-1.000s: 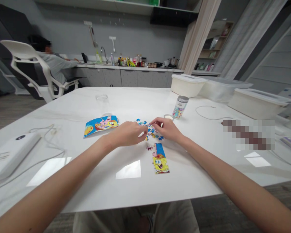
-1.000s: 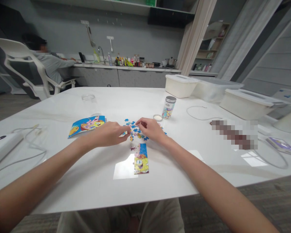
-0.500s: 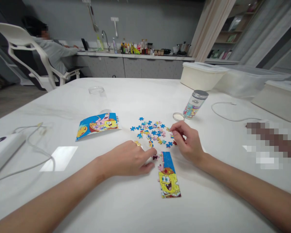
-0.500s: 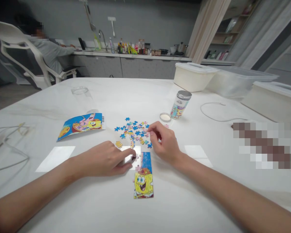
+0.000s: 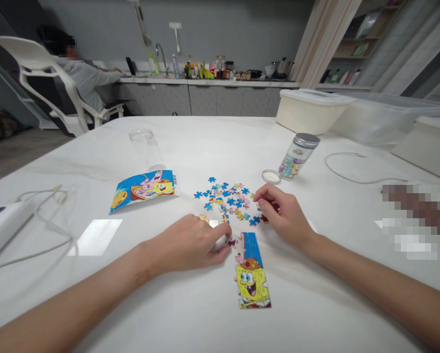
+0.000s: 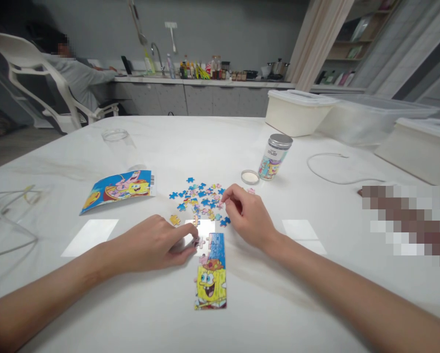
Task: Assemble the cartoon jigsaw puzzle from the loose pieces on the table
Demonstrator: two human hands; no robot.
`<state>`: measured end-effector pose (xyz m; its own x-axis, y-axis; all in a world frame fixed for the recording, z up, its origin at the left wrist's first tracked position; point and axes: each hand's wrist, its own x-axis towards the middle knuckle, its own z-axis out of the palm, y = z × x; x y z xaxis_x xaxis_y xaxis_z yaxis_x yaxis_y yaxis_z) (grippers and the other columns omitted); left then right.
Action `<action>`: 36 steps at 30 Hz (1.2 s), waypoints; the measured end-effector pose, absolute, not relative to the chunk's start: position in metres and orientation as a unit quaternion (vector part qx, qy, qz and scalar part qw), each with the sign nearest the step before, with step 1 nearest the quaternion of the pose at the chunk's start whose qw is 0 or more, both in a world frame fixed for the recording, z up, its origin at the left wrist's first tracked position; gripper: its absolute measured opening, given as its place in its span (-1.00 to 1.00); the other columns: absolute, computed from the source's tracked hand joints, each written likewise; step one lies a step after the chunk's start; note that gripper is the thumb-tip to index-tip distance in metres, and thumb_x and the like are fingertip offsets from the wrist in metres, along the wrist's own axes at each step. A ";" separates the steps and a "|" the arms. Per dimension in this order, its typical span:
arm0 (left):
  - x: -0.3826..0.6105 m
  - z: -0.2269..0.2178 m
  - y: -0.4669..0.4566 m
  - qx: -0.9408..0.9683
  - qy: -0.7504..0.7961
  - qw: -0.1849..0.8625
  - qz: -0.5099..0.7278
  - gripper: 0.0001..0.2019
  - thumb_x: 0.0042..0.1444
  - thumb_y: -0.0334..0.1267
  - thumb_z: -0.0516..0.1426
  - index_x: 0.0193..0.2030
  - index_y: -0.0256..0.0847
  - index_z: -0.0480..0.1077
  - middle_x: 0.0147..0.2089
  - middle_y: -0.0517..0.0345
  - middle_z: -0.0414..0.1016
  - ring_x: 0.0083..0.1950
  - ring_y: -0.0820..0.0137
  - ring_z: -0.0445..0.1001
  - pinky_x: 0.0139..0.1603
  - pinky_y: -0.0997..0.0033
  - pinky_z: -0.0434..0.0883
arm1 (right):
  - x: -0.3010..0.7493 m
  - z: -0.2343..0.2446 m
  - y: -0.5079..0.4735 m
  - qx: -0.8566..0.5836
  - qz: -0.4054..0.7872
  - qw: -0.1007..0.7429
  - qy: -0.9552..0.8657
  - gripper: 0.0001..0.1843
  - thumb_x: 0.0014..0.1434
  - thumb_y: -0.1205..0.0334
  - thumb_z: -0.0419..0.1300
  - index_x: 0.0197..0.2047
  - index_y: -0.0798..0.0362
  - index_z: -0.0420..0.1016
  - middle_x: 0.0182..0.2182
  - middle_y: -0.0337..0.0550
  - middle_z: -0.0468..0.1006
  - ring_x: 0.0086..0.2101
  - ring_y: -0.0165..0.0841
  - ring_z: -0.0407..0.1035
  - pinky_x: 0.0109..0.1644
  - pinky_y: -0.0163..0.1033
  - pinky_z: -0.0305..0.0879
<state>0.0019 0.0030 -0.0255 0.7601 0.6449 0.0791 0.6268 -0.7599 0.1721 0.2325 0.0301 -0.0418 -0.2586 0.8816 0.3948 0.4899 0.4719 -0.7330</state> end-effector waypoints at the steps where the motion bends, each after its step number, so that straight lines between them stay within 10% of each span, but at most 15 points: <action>1: 0.002 -0.025 0.003 0.936 0.338 0.071 0.068 -0.85 0.20 -0.22 0.05 -0.16 -0.12 0.41 -0.65 0.37 0.37 -0.65 0.51 0.25 -0.56 0.49 0.10 | 0.233 -0.042 0.031 -0.456 0.249 0.407 -0.751 -0.92 0.16 0.31 0.03 -0.34 -0.02 0.31 -0.64 -0.35 0.27 -0.64 -0.45 0.14 -0.53 -0.29 0.08; 36: 0.004 -0.029 -0.001 0.950 0.298 0.015 0.092 -0.83 0.24 -0.21 0.02 -0.17 -0.17 0.40 -0.66 0.34 0.37 -0.68 0.52 0.22 -0.58 0.47 0.05 | 0.236 -0.041 0.032 -0.451 0.334 0.501 -0.658 -0.92 0.07 0.30 0.04 -0.44 0.03 0.32 -0.67 -0.38 0.15 -0.61 -0.46 0.01 -0.53 -0.26 -0.10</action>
